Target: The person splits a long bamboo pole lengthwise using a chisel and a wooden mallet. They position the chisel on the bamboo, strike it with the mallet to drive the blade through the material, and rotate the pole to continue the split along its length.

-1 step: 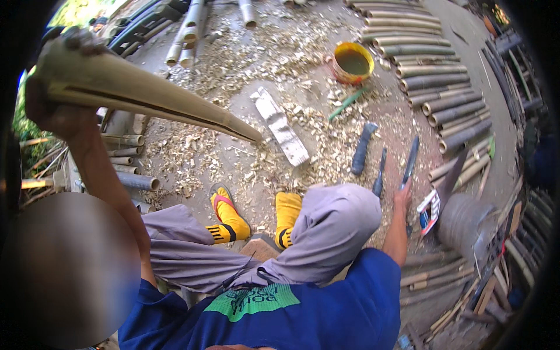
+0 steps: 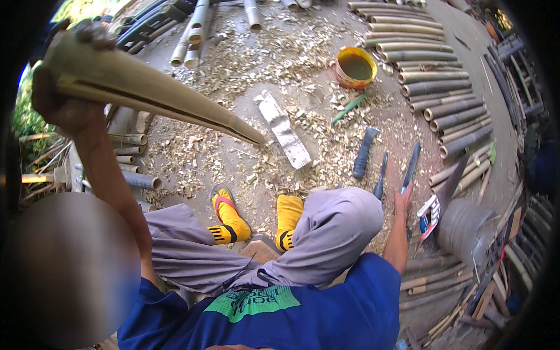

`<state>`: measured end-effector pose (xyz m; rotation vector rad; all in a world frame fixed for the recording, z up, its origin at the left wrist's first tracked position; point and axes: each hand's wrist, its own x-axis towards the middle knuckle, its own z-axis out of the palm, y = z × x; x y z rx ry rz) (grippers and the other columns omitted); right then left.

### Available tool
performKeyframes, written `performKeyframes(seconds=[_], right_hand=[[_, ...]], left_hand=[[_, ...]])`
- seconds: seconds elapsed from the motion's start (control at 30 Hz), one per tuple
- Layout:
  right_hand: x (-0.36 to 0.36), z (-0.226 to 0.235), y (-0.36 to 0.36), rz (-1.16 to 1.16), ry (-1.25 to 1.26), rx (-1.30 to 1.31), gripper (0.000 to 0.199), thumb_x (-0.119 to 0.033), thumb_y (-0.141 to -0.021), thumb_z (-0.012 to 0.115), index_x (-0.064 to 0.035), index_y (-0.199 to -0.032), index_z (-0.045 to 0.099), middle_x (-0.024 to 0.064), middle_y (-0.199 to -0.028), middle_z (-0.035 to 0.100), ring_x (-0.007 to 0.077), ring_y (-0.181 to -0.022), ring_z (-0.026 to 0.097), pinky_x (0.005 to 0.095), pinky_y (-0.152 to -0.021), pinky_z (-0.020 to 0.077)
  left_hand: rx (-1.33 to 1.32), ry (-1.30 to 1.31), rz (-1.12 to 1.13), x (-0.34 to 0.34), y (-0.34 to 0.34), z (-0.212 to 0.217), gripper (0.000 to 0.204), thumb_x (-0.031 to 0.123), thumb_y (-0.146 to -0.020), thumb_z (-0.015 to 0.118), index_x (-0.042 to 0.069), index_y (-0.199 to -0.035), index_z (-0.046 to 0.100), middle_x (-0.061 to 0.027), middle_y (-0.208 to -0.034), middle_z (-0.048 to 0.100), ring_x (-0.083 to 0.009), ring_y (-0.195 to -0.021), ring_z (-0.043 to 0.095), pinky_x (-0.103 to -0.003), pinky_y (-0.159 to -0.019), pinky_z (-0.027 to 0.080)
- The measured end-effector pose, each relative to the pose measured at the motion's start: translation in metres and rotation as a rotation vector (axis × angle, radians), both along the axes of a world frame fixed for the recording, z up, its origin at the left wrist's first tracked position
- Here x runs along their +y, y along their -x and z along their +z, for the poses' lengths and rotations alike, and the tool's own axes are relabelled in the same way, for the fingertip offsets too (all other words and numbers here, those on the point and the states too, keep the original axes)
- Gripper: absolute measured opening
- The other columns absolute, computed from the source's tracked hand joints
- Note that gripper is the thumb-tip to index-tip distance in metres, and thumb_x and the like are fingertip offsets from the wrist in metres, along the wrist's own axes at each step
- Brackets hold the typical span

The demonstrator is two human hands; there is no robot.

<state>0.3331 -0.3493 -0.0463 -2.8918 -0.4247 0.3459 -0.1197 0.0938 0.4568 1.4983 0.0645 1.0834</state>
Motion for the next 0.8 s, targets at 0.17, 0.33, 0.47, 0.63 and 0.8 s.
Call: performKeyframes(seconds=[0.17, 0.33, 0.47, 0.63, 0.8], right_hand=[[0.025, 0.132, 0.007, -0.188, -0.886, 0.327, 0.066, -0.022, -0.083, 0.063, -0.0076, -0.137, 0.028, 0.0104, -0.078, 0.055, 0.0176, -0.055, 0.055, 0.0283, -0.049, 0.0466], [0.077, 0.320, 0.092, 0.201, -1.378, 0.138, 0.053, -0.019, -0.084, 0.061, -0.0026, -0.126, 0.033, 0.0087, -0.074, 0.054, 0.0146, -0.058, 0.054, 0.0256, -0.050, 0.0464], [0.062, 0.296, 0.188, 0.334, -1.286, 0.357, 0.041, -0.017, -0.081, 0.063, -0.0030, -0.111, 0.039, 0.0059, -0.074, 0.053, 0.0126, -0.060, 0.053, 0.0255, -0.052, 0.0459], [0.075, 0.250, 0.315, 0.708, -0.786, 0.559, 0.037, -0.016, -0.076, 0.072, -0.0016, -0.099, 0.048, 0.0071, -0.072, 0.060, 0.0132, -0.064, 0.060, 0.0291, -0.053, 0.0482], [0.085, 0.241, 0.322, 0.772, -0.767, 0.491, 0.040, -0.020, -0.075, 0.073, 0.0000, -0.099, 0.048, 0.0118, -0.069, 0.058, 0.0197, -0.060, 0.061, 0.0326, -0.052, 0.0464]], left_hand=[[-0.128, -0.128, -0.086, -0.015, -0.035, -0.016, 0.057, 0.041, -0.082, 0.053, -0.001, -0.121, 0.043, -0.0163, -0.092, 0.054, -0.0261, -0.082, 0.056, -0.038, -0.073, 0.048], [-0.204, -0.265, 0.091, -0.032, -0.037, -0.014, 0.063, 0.044, -0.077, 0.062, -0.001, -0.115, 0.041, -0.0149, -0.077, 0.059, -0.0234, -0.066, 0.064, -0.033, -0.054, 0.057], [-0.195, -0.221, 0.054, -0.039, -0.042, -0.016, 0.060, 0.042, -0.075, 0.063, 0.000, -0.113, 0.043, -0.0158, -0.075, 0.059, -0.0235, -0.066, 0.063, -0.033, -0.057, 0.056], [-0.213, -0.227, -0.007, -0.055, -0.032, -0.015, 0.059, 0.037, -0.073, 0.066, -0.002, -0.112, 0.045, -0.0161, -0.074, 0.060, -0.0231, -0.067, 0.063, -0.032, -0.057, 0.055], [-0.224, -0.208, 0.017, -0.057, -0.024, -0.016, 0.057, 0.031, -0.072, 0.069, -0.004, -0.111, 0.046, -0.0162, -0.075, 0.060, -0.0236, -0.067, 0.063, -0.032, -0.058, 0.055]])
